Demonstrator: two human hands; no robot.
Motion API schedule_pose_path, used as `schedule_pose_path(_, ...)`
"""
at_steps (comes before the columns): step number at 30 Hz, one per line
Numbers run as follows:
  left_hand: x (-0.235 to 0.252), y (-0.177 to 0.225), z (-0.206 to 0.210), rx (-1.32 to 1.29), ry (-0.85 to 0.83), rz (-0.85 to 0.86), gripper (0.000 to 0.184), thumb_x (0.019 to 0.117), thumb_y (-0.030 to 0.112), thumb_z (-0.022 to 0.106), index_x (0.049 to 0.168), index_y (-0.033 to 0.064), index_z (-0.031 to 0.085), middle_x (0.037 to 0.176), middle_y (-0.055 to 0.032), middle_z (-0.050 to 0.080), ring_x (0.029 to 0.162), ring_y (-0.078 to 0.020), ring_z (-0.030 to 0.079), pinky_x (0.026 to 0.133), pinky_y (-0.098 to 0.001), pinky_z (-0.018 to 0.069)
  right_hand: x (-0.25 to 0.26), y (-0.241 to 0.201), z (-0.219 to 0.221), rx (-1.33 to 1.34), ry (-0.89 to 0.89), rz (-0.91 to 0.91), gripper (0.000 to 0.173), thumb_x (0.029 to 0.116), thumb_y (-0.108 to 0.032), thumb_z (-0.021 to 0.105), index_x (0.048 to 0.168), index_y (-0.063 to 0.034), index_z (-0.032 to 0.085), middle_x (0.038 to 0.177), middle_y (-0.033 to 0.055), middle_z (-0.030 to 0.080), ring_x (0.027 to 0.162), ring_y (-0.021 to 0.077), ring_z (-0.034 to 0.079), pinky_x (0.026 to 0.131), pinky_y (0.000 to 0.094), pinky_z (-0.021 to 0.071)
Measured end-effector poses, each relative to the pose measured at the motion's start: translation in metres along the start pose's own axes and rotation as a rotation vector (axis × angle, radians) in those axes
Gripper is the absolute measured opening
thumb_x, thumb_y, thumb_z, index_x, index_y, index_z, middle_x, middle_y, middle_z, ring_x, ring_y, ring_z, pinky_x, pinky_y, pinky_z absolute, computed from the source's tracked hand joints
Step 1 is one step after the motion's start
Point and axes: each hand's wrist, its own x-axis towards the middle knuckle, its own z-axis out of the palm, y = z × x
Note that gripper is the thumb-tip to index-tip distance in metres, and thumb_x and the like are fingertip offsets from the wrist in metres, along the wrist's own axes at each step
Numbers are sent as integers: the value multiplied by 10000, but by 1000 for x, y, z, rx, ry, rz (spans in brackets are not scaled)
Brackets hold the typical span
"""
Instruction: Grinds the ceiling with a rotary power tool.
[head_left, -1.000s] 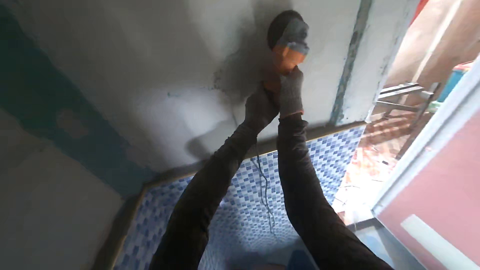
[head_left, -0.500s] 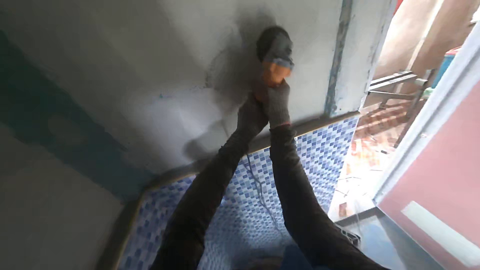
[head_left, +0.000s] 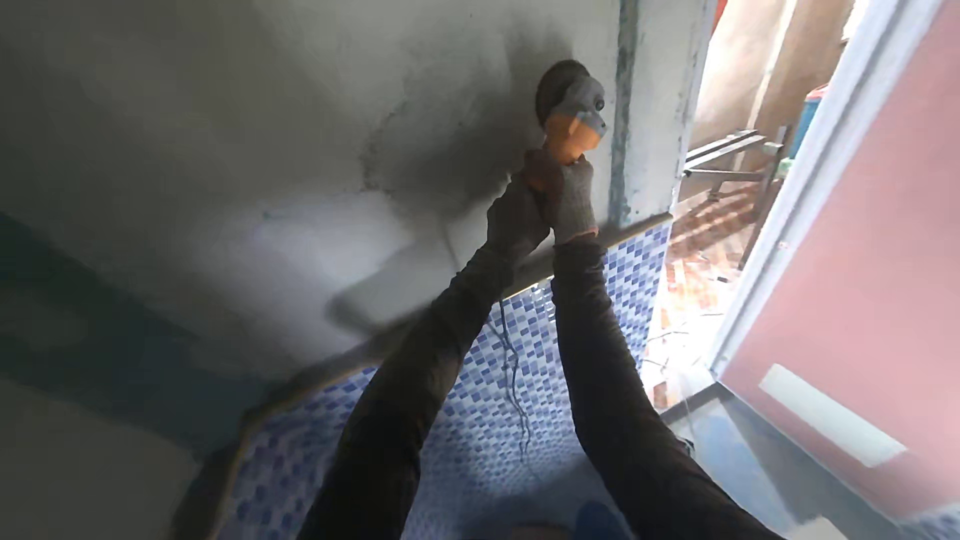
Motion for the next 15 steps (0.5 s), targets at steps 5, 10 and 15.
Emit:
schedule_pose_path(5,-37,-15,15,-92,-154,-16,678,809,294,818,1351,70,479,994,-173,675,857,-361,689,692,-570,573,-60,8,-20,-88,9,123,534,794,-363,845,1210,-103,634,954,82,725,800,213,718,677,430,619)
schedule_pose_path(10,-34,-10,24,-53,-149,9,624,834,325,789,1310,47,495,1008,-171,673,868,-354,692,708,-562,573,-63,19,-35,-92,39,176,501,804,-404,839,1181,-135,648,932,58,711,790,188,695,668,398,590)
schedule_pose_path(15,-9,4,0,-45,14,101,652,893,314,744,1400,5,474,1151,-246,666,984,-422,689,784,-613,562,15,-5,-9,-14,39,55,496,814,-276,852,1169,0,643,972,113,734,845,199,733,755,395,648)
